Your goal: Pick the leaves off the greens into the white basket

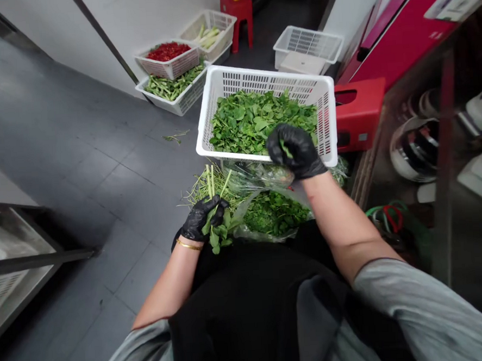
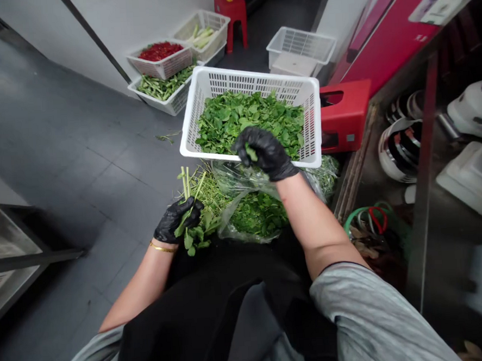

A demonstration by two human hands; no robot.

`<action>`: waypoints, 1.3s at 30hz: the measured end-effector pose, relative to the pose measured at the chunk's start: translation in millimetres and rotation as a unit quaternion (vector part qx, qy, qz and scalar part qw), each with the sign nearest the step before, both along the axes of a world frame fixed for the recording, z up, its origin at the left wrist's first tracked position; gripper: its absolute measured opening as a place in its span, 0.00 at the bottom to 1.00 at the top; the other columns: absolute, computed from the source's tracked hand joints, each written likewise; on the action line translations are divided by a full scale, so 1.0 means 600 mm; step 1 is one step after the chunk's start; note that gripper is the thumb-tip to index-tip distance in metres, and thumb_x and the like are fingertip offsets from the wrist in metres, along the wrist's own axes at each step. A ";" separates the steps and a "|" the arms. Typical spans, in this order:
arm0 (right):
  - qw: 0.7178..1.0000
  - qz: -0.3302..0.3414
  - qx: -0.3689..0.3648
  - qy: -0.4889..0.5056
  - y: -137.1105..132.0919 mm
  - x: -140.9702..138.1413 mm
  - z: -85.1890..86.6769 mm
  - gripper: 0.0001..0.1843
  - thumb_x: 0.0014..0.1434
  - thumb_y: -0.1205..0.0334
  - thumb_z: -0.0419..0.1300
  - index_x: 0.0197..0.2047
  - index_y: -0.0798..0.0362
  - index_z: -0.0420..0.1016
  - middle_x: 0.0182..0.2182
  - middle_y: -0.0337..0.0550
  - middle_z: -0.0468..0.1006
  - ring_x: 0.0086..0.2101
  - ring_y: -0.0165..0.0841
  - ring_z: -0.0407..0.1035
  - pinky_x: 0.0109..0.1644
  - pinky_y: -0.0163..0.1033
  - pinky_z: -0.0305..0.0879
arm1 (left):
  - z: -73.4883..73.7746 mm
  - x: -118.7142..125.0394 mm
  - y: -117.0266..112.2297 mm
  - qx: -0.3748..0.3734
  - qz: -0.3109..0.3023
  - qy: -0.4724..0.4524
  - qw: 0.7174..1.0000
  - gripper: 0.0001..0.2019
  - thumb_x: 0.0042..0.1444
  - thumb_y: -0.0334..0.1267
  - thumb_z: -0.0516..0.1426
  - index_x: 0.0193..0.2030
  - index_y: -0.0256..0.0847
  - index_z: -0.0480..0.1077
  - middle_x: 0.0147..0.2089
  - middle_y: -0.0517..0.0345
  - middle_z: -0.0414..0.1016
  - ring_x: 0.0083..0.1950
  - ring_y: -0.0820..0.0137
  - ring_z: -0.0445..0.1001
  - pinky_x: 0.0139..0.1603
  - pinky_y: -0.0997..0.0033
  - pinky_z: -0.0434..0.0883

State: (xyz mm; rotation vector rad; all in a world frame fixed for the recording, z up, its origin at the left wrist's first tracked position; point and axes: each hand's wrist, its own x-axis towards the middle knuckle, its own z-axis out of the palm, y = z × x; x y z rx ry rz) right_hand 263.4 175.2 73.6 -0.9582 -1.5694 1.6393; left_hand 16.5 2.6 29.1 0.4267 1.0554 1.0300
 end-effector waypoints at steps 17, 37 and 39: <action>0.989 -0.028 -0.094 0.114 -0.063 -0.083 -0.082 0.19 0.46 0.48 0.73 0.29 0.54 0.76 0.24 0.39 0.78 0.22 0.28 0.66 0.25 0.34 0.61 | -0.021 -0.035 -0.007 0.061 0.144 0.096 0.983 0.18 0.42 0.46 0.71 0.34 0.32 0.80 0.20 0.61 0.69 0.17 0.79 0.61 0.17 0.78 0.56; 0.990 0.090 -0.062 0.083 -0.053 -0.049 -0.069 0.18 0.47 0.48 0.73 0.31 0.53 0.78 0.25 0.39 0.79 0.23 0.27 0.67 0.28 0.34 0.68 | -0.002 -0.002 -0.008 0.049 -0.007 0.144 0.988 0.14 0.44 0.44 0.71 0.27 0.33 0.80 0.15 0.63 0.63 0.15 0.82 0.52 0.16 0.78 0.47; 0.988 -0.047 -0.077 0.128 -0.044 -0.037 -0.084 0.18 0.49 0.45 0.70 0.30 0.52 0.78 0.27 0.39 0.80 0.23 0.26 0.67 0.26 0.32 0.65 | -0.004 -0.001 -0.003 0.039 0.013 0.067 0.997 0.15 0.45 0.44 0.71 0.27 0.32 0.78 0.13 0.68 0.55 0.14 0.83 0.50 0.14 0.80 0.48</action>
